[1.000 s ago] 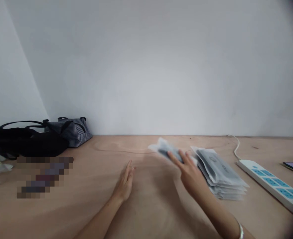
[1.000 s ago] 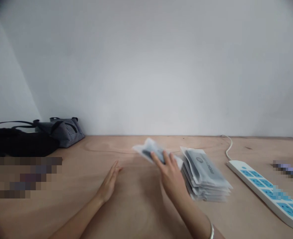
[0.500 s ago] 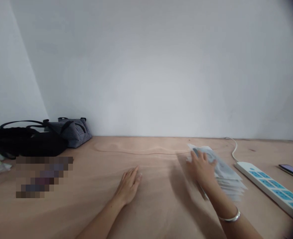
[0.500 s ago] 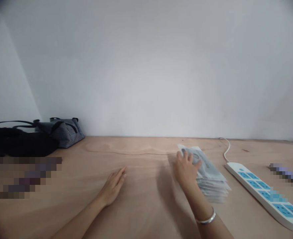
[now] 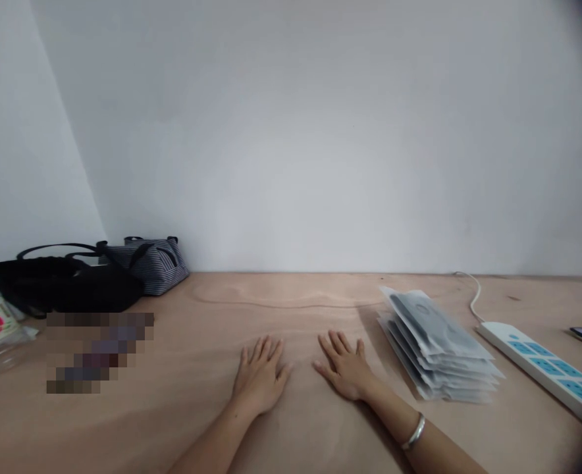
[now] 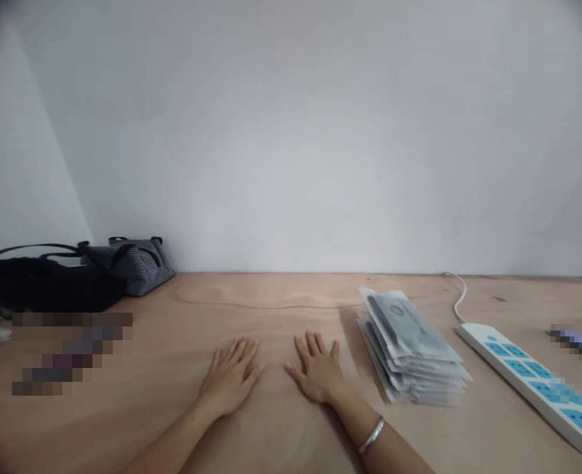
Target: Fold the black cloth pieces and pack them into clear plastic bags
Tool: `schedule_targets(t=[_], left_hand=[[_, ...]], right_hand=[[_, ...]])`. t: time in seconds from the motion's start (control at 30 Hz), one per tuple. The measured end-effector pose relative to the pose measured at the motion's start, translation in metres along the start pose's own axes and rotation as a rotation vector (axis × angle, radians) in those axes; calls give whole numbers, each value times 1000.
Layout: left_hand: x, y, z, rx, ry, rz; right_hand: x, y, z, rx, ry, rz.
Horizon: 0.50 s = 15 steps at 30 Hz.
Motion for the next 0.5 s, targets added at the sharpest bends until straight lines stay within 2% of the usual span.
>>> schedule_targets(t=[0.43, 0.5], left_hand=[[1, 1, 0, -17, 6, 23], [1, 2, 0, -19, 9, 18]], right_hand=[[1, 1, 0, -42, 1, -2], [2, -4, 2, -89, -19, -4]])
Point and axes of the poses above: each hand's wrist, its own z-axis away from the middle knuckle, its own y-axis out of the palm, x = y × z, the point moved 5 cm from there along -z, towards the middle knuckle, and after that the axes turned 5 degrees about y, right-handed, at the moved point
